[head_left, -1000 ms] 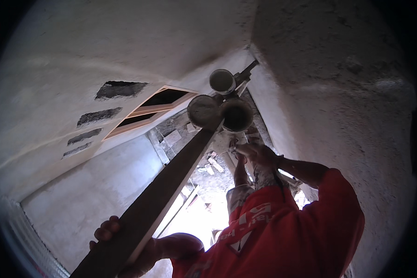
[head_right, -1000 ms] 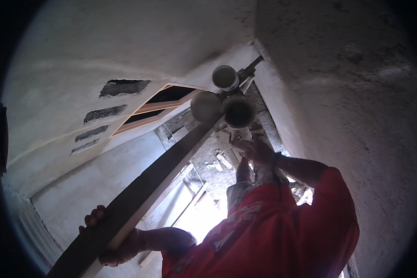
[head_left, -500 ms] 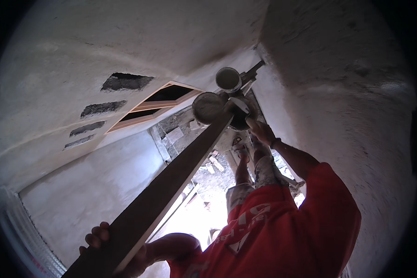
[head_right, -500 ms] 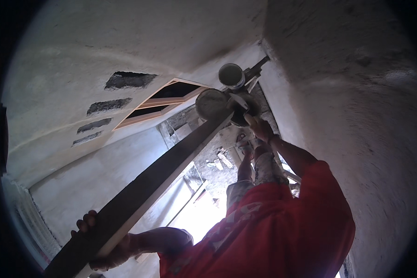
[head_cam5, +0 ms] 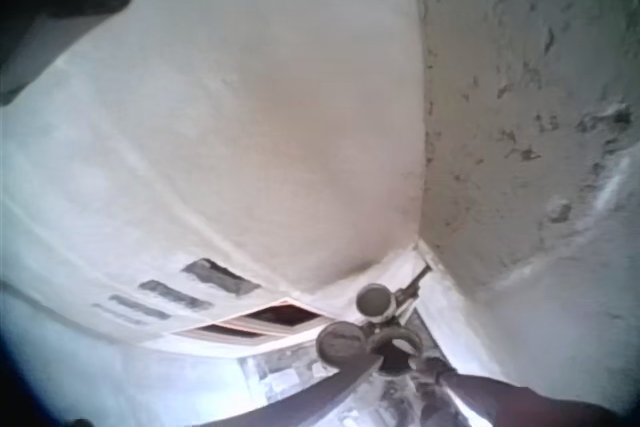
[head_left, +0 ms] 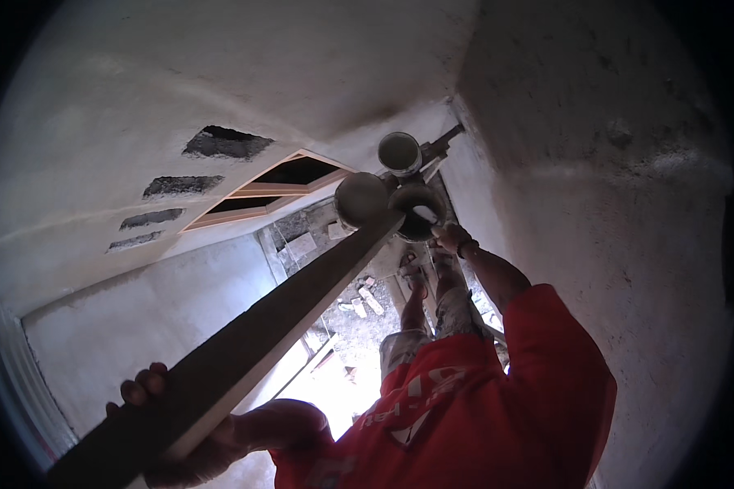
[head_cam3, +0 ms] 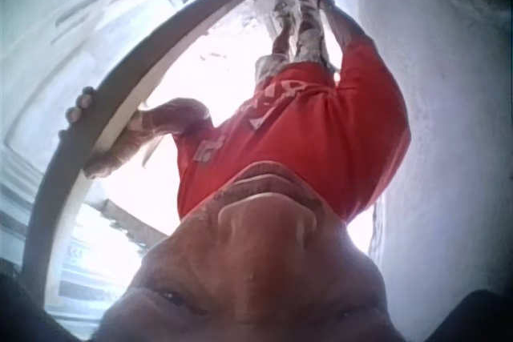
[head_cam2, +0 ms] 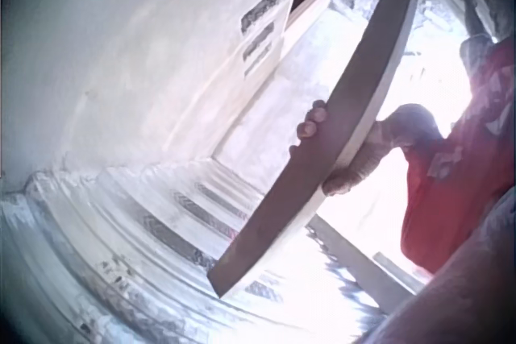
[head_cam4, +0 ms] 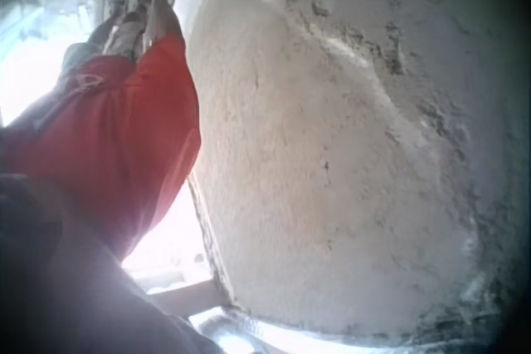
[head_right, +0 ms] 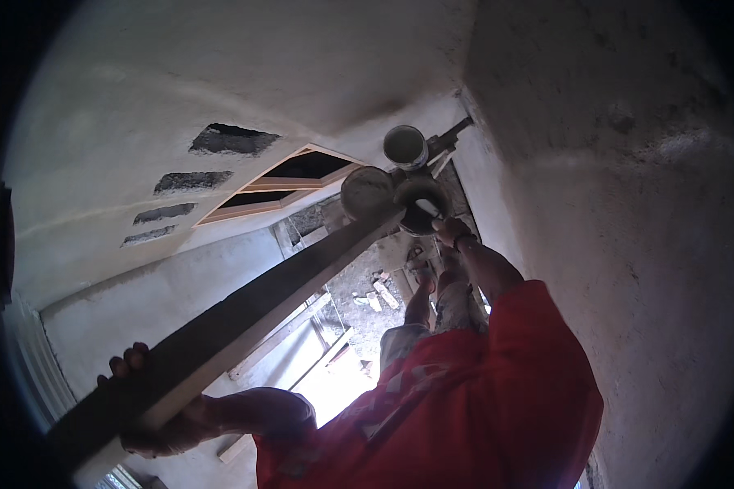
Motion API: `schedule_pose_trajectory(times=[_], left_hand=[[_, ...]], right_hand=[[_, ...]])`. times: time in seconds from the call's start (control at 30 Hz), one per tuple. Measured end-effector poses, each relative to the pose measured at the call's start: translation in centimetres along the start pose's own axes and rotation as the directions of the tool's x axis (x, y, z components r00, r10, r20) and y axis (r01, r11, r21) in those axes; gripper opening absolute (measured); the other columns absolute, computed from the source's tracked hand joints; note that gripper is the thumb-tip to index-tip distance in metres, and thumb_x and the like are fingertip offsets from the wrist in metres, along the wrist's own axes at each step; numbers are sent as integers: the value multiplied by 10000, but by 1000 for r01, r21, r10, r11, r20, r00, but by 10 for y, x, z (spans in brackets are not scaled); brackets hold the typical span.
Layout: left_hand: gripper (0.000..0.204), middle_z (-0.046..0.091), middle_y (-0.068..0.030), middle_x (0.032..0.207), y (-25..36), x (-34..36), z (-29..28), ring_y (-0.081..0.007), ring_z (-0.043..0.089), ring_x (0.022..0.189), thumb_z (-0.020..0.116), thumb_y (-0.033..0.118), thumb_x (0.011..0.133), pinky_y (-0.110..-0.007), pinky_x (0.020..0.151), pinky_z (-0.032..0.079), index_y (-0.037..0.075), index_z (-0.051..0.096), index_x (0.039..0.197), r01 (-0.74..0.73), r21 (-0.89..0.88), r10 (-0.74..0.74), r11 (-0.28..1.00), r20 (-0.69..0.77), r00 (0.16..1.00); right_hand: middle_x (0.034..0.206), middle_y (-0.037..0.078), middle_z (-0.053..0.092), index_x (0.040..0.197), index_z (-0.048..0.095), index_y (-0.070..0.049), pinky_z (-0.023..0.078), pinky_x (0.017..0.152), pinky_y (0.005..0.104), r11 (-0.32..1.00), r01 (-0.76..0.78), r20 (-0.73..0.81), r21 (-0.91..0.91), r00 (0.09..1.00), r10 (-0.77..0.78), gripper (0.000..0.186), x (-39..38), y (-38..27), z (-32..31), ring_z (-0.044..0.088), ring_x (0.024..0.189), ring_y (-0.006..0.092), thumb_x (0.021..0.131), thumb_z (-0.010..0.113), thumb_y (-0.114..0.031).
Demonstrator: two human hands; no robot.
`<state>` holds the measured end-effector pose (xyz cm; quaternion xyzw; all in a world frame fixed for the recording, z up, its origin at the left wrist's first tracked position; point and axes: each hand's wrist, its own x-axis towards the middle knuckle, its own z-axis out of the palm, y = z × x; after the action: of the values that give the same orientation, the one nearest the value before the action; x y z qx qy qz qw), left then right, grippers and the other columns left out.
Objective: The person uses a wooden straight edge to level wet plaster on a wall by sliding it across the surface, and then uses a trowel to mix material inside a bucket.
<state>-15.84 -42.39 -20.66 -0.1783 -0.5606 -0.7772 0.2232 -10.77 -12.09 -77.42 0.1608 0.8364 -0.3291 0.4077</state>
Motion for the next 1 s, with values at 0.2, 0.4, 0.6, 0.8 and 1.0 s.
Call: schedule_pose_trajectory(times=[0.2, 0.4, 0.6, 0.8, 1.0], left_hand=[[560, 575, -220, 1012, -32, 26, 14, -300, 579, 855, 490, 355, 851, -425, 856, 451, -53, 409, 1227, 38, 122, 5, 992, -335, 942], [596, 541, -128, 950, -109, 69, 36, -212, 550, 784, 754, 195, 631, -316, 727, 471, -24, 430, 1081, 30, 379, 82, 925, -274, 958], [441, 602, -95, 808, -90, 62, 90, -208, 563, 814, 694, 95, 621, -339, 727, 462, -23, 495, 996, 90, 335, 5, 938, -271, 963], [506, 609, -185, 872, -38, 84, 107, -271, 593, 773, 753, 184, 639, -358, 714, 477, -46, 513, 1021, 47, 442, 79, 896, -261, 962], [491, 590, -143, 832, 3, 96, 99, -200, 568, 722, 748, 209, 661, -320, 666, 466, -61, 516, 1000, -66, 292, 140, 954, -239, 961]], right_hand=[[780, 219, 630, 1067, 528, -21, 506, 642, 458, 954, 288, -418, 82, 879, -229, 419, -76, 2, -26, 622, 738, 380, 722, 589, -250], [842, 210, 628, 1139, 499, -67, 496, 670, 460, 860, 491, -275, -141, 815, -510, 477, -222, -35, -96, 613, 762, 379, 725, 643, -257], [886, 197, 624, 1170, 488, -58, 490, 690, 450, 711, 650, -306, -269, 642, -703, 481, -269, -111, -147, 606, 794, 373, 735, 636, -202], [858, 196, 627, 1201, 473, -57, 486, 691, 464, 737, 549, -251, -393, 707, -661, 485, -241, -109, -133, 607, 780, 375, 759, 589, -217], [812, 210, 621, 1223, 471, -76, 492, 669, 463, 777, 428, -198, -463, 804, -561, 514, -176, -93, -95, 613, 743, 361, 748, 586, -234]])
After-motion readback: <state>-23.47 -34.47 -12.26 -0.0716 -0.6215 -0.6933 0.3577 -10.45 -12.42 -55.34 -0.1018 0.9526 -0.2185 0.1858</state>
